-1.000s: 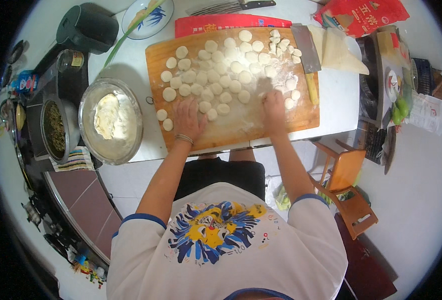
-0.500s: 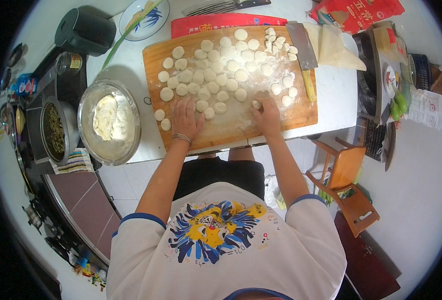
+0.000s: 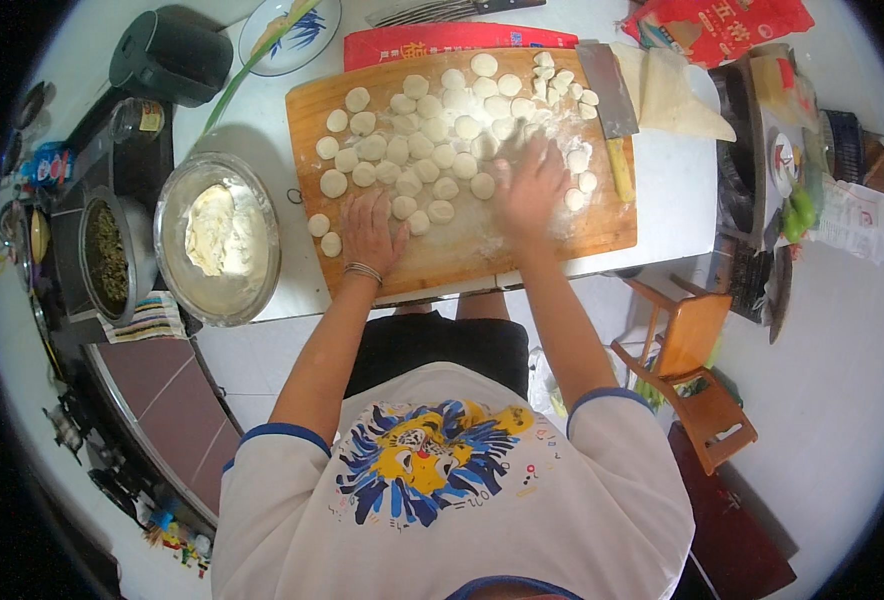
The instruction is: The person stands at a kitchen counter and repeatedly rolls small balls of dough on a floured wooden cutting board using a small rolling pin. They flatten each piece into a circular shape and place it on the board among other prepared pieces.
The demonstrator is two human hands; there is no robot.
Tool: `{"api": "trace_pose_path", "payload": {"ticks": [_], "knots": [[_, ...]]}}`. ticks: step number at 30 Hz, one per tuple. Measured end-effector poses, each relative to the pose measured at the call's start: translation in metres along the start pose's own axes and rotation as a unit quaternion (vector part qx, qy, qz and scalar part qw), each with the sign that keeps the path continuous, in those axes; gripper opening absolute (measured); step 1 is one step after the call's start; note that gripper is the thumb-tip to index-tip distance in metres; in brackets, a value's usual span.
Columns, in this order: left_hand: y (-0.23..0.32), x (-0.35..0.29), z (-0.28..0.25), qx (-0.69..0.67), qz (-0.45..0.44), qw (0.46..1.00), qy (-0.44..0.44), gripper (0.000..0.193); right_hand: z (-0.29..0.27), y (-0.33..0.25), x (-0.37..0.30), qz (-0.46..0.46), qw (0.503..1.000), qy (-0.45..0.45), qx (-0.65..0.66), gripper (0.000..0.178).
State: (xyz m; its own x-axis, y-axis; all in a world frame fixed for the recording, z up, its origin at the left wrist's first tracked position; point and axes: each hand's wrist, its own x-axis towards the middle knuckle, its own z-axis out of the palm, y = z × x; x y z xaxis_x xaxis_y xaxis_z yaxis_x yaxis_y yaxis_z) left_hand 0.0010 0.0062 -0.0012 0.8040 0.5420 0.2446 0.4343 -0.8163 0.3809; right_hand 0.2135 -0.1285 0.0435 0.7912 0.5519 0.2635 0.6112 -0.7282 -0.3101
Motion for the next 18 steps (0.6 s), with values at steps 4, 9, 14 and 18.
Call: {"api": "trace_pose_path", "payload": {"ticks": [4, 9, 14, 18], "knots": [[-0.003, 0.0, 0.002, -0.002, 0.022, 1.0, 0.01, 0.056, 0.017, -0.006, -0.013, -0.019, 0.995, -0.055, -0.077, 0.075], [0.0, 0.001, 0.0, 0.011, -0.015, 1.0, -0.02, 0.058, 0.027, 0.031, -0.008, -0.029, 0.993, -0.002, 0.113, 0.075], [0.001, -0.001, -0.001, 0.0, -0.013, 1.0, -0.014, 0.06, -0.024, 0.029, -0.038, 0.075, 0.989, -0.055, 0.113, 0.057], [0.002, 0.002, 0.0, -0.005, -0.014, 1.0, -0.028, 0.06, -0.019, 0.024, -0.051, 0.042, 0.981, -0.125, 0.143, 0.05]]}}
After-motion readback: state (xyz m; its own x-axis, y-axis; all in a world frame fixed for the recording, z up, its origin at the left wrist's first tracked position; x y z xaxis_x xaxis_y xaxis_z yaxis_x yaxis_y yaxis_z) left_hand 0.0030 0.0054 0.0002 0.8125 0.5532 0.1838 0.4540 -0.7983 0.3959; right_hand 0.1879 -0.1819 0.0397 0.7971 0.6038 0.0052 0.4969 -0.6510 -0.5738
